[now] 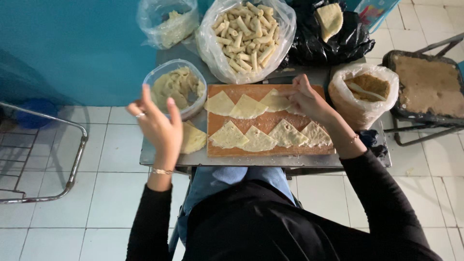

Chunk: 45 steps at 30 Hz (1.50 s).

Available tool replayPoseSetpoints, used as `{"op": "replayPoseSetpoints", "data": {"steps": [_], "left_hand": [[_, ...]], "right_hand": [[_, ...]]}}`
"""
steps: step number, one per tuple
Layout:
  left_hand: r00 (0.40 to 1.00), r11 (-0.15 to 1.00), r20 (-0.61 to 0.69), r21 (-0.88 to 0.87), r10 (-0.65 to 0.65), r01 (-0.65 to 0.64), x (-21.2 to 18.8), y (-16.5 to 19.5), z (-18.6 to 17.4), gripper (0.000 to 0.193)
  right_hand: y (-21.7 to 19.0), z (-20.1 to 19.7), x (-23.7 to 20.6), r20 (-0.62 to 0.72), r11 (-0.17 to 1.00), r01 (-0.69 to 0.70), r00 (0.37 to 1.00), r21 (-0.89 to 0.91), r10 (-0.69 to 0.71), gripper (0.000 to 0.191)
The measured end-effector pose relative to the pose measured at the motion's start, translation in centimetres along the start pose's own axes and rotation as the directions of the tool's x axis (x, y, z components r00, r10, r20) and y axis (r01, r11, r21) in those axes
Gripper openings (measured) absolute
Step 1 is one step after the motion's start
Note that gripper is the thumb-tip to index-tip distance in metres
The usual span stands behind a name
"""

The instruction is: The person cuts a round of dough on a wooden board into triangular pieces using a knife, then folds each triangle into a cone shape by hand. They scoop filling from a plastic container into the folded dough pieces and press the edges closed, arranging the finished pastries in rows on the board.

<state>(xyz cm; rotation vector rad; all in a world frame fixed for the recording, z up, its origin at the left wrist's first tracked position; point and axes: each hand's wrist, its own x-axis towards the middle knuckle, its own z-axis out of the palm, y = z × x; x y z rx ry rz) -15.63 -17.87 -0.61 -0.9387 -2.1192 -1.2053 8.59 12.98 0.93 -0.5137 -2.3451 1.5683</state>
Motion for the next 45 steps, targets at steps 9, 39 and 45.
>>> {"op": "replayPoseSetpoints", "data": {"steps": [9,39,45], "left_hand": [[0.73,0.847,0.434,-0.203,0.528,-0.492,-3.4,10.4,4.8,0.033],[0.583,0.827,0.609,-0.247,0.538,-0.506,-3.6,10.9,8.7,0.048],[0.629,0.817,0.534,-0.254,0.565,-0.518,-3.9,11.0,8.8,0.043]], "right_hand": [[-2.0,3.0,-3.3,0.199,0.094,0.223,0.956,-0.97,-0.218,0.046],[-1.1,2.1,-3.4,0.177,0.343,0.233,0.966,-0.91,-0.187,0.068],[0.2,2.1,-3.6,0.241,0.286,0.312,0.936,-0.906,-0.258,0.059]]}}
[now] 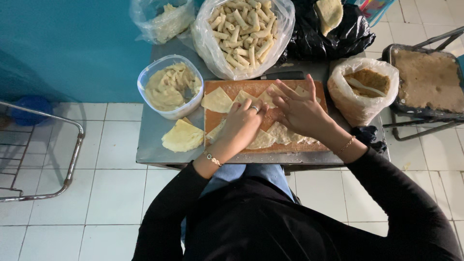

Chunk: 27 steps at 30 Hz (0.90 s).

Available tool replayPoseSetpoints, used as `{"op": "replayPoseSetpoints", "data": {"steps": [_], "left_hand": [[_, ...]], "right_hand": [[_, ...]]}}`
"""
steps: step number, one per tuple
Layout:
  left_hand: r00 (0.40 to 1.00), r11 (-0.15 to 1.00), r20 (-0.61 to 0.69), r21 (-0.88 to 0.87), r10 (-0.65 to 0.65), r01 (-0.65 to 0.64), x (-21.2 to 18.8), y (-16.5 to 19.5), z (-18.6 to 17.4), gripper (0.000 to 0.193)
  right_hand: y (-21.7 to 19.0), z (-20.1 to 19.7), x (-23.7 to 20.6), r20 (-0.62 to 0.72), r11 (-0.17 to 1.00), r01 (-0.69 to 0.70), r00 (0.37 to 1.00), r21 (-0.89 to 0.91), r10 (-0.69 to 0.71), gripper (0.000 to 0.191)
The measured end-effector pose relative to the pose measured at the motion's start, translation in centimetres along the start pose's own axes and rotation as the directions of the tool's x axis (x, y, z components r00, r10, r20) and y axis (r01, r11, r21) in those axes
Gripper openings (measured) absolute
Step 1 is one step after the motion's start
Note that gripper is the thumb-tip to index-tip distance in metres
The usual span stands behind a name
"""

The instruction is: The person cuts a round of dough on a wooden board into triangular pieces using a knife, then folds each triangle into a cone shape by hand. They scoop filling from a plastic container into the folded dough pieces and press the edges closed, arranging the finished pastries in rows on the board.

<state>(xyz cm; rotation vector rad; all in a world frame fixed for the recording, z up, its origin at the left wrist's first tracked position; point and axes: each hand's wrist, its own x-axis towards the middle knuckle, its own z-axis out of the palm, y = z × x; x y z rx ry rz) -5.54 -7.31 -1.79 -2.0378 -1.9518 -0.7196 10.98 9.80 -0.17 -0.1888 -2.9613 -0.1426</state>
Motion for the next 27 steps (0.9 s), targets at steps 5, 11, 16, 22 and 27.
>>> {"op": "replayPoseSetpoints", "data": {"steps": [5,11,16,22,27], "left_hand": [[1.0,1.0,0.029,-0.007,0.002,-0.002,0.1,0.1,0.0,0.042],[1.0,1.0,0.003,-0.029,0.009,-0.008,1.1,0.5,-0.1,0.029],[0.995,0.982,0.063,-0.167,-0.075,0.085,2.9,1.2,0.7,0.018],[0.992,0.994,-0.076,-0.031,0.105,-0.108,4.8,2.8,2.8,0.027],[0.987,0.987,0.071,-0.083,0.141,-0.135,5.1,3.7,4.7,0.045]], "right_hand": [[0.3,-0.1,0.5,0.0,0.987,-0.002,1.0,-0.161,0.002,0.056],[1.1,-2.0,0.8,0.102,0.988,-0.138,0.984,-0.071,0.145,0.054],[2.7,-2.9,-0.8,-0.007,0.512,-0.273,0.878,0.814,0.479,0.024],[3.5,-2.4,-3.5,0.001,0.055,-0.03,0.879,0.998,0.476,0.036],[3.7,-1.6,-2.9,-0.108,0.168,0.039,0.898,0.985,0.426,0.025]]}}
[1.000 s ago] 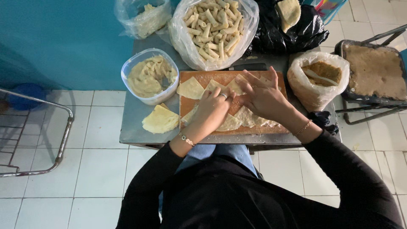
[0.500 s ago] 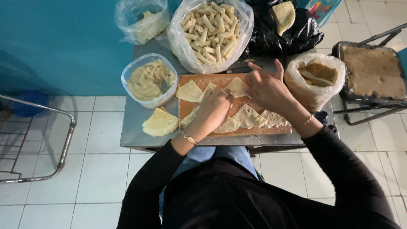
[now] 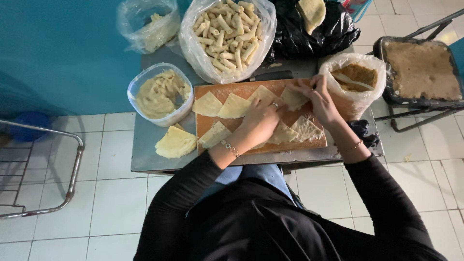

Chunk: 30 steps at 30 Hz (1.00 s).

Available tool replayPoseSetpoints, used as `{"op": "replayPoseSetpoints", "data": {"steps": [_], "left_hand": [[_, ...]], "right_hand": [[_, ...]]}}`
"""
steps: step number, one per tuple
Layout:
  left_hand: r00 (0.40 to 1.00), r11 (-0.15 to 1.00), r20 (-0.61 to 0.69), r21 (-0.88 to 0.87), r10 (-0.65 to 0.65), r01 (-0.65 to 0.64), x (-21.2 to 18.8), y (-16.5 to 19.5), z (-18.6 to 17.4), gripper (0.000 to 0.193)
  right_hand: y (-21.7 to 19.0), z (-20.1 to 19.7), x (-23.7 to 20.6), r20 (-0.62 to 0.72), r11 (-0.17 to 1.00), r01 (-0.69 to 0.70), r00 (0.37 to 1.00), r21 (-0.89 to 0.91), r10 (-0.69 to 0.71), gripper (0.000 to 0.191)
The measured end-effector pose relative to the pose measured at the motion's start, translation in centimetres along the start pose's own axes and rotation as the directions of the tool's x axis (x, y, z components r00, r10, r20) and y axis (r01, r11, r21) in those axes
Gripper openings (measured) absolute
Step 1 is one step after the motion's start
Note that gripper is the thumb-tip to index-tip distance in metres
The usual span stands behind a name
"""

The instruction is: The person cuts a round of dough on a wooden board into triangular pieces using a knife, then folds each triangle into a cone shape by hand. They scoop filling from a plastic container into the folded dough pieces and press the edges closed, arranging the finished pastries in rows on the board.

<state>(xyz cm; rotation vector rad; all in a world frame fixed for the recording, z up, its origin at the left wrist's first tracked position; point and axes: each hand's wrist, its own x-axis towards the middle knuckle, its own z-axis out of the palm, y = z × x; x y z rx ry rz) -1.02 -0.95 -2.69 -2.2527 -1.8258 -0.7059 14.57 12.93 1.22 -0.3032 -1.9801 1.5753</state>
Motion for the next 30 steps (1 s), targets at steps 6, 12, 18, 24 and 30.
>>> {"op": "replayPoseSetpoints", "data": {"steps": [6,12,18,24,30], "left_hand": [[0.995,0.996,0.098,0.092,-0.028,0.019,-0.2,-0.5,1.3,0.023],[1.0,1.0,-0.008,0.026,-0.011,0.011,-0.5,-0.8,1.5,0.036],[0.999,1.0,-0.035,-0.01,0.027,-0.027,-0.5,-1.4,0.8,0.042],[0.999,0.999,0.039,0.029,0.024,-0.026,-0.3,-1.5,0.4,0.012],[0.998,1.0,0.057,0.004,0.025,-0.026,-0.3,-1.6,0.8,0.013]], "right_hand": [[-0.2,0.7,-1.5,0.221,0.426,0.206,0.975,-0.881,-0.013,0.036],[-2.0,0.2,-2.3,0.341,-0.139,0.357,0.932,-0.924,0.126,0.047],[-1.5,-0.9,-1.7,0.313,0.153,0.303,0.949,-0.94,0.04,0.05],[0.1,-0.3,-2.0,0.317,0.188,0.3,0.946,-0.935,0.063,0.05],[0.0,-0.9,-3.3,0.37,0.159,0.362,0.929,-0.919,0.025,0.063]]}}
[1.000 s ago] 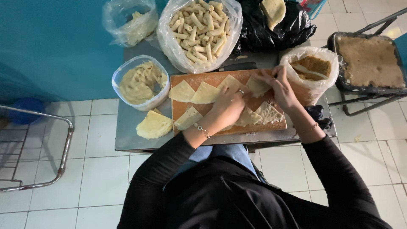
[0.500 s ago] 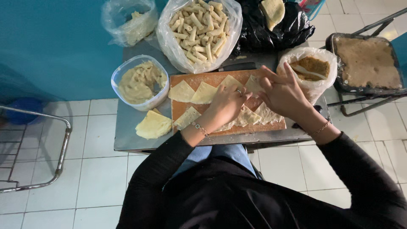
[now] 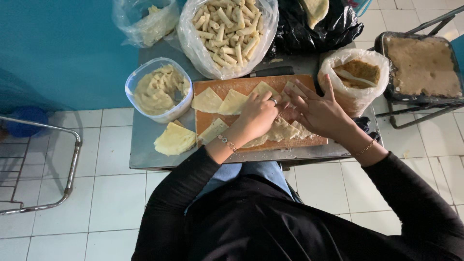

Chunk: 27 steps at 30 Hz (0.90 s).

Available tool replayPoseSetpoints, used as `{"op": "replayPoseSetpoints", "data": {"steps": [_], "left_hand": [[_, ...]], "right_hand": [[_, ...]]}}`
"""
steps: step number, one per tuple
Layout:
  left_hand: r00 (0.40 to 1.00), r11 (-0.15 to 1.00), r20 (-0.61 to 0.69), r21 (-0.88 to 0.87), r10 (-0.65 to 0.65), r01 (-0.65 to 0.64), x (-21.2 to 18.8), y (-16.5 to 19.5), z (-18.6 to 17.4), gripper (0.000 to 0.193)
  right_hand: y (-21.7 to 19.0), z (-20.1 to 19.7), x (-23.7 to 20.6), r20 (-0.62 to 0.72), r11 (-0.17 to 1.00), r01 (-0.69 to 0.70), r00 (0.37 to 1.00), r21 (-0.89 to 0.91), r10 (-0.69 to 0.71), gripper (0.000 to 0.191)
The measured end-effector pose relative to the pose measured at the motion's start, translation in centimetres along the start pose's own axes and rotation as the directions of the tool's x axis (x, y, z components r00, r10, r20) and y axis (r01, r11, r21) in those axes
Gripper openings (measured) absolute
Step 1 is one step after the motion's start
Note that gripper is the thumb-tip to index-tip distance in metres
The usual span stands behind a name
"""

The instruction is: The person cuts a round of dough on a wooden board into triangular pieces using a knife, then folds each triangle into a cone shape by hand. They scoop filling from a plastic container into the folded dough pieces and press the edges closed, arranging the finished pastries in rows on the board.

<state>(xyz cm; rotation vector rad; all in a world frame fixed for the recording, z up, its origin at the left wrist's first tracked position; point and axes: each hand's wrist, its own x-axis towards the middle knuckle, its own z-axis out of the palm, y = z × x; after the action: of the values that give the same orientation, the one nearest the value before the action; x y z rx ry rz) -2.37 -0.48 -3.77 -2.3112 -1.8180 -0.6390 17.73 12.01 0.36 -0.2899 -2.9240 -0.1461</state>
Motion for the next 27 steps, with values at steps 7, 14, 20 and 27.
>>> {"op": "replayPoseSetpoints", "data": {"steps": [7,14,20,27], "left_hand": [[1.0,1.0,-0.009,-0.013,0.01,-0.01,-0.1,0.1,0.3,0.014],[0.992,0.99,-0.115,-0.14,-0.053,0.037,-0.5,1.1,0.2,0.03],[0.993,0.992,-0.009,0.05,-0.118,0.119,-0.3,3.8,-1.2,0.054],[0.991,0.979,0.079,-0.159,-0.112,0.124,-3.7,9.7,-2.2,0.05]], "right_hand": [[0.6,0.0,1.3,0.057,0.972,0.013,0.998,-0.235,0.001,0.069],[0.6,-2.4,1.1,-0.131,0.983,-0.16,0.977,0.088,0.171,0.045],[-0.2,-0.6,-3.9,0.063,0.327,-0.292,0.824,0.899,0.563,0.019],[-3.4,1.6,-7.9,-0.033,0.379,-0.177,0.873,0.908,0.487,0.031]]}}
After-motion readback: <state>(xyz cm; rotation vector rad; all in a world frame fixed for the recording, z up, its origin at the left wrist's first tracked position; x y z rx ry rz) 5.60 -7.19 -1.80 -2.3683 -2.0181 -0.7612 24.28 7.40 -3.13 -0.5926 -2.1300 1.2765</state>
